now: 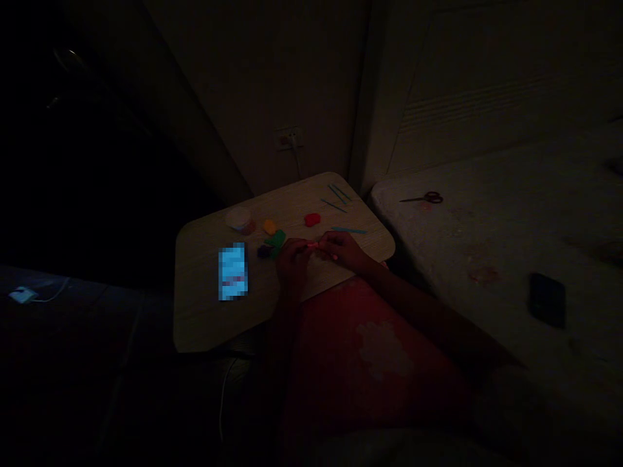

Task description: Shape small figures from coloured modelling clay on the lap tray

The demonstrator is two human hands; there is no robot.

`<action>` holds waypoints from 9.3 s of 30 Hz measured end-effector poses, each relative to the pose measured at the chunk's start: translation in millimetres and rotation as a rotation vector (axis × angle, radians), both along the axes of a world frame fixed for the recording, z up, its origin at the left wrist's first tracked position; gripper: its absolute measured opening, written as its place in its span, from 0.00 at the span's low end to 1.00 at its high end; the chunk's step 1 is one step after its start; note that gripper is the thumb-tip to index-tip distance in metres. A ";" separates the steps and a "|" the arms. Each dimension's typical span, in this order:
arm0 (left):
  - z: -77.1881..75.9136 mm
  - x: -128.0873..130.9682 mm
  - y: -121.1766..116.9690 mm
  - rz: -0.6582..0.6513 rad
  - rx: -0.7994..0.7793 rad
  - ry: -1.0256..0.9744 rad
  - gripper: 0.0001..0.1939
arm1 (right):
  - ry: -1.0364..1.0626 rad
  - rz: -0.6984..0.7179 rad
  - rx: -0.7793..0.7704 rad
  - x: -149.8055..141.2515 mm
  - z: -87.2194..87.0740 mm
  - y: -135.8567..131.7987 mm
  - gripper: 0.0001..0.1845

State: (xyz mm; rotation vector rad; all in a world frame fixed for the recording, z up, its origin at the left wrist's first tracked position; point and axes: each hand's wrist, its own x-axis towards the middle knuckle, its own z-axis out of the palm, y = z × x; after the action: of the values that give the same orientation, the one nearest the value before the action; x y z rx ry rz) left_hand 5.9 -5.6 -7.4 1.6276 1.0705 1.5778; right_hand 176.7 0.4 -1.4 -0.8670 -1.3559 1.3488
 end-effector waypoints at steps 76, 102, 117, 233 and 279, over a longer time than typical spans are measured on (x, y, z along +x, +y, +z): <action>12.0 5.9 -5.3 -0.250 -0.396 0.086 0.16 | -0.624 -0.252 0.609 14.3 13.4 -10.6 0.10; 5.0 3.6 -1.6 -0.125 -0.436 -0.395 0.19 | -0.340 -0.306 0.254 -2.3 -12.4 -1.3 0.14; -4.7 3.1 2.1 -0.122 -0.323 -0.225 0.12 | -0.402 -0.283 0.369 -6.2 -10.5 -1.3 0.18; 0.5 3.4 1.0 0.067 -0.233 -0.084 0.09 | -0.441 -0.347 0.509 -0.6 -5.7 -7.4 0.14; 3.4 4.5 -2.3 -0.065 -0.209 -0.040 0.09 | -0.510 -0.345 0.574 0.7 -1.5 -11.9 0.16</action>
State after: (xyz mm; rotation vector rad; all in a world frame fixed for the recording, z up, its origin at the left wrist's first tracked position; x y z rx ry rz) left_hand 10.4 -7.9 -4.0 1.4704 1.1099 1.4010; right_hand 177.4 -11.5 -2.9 -1.0122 -1.7576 0.4347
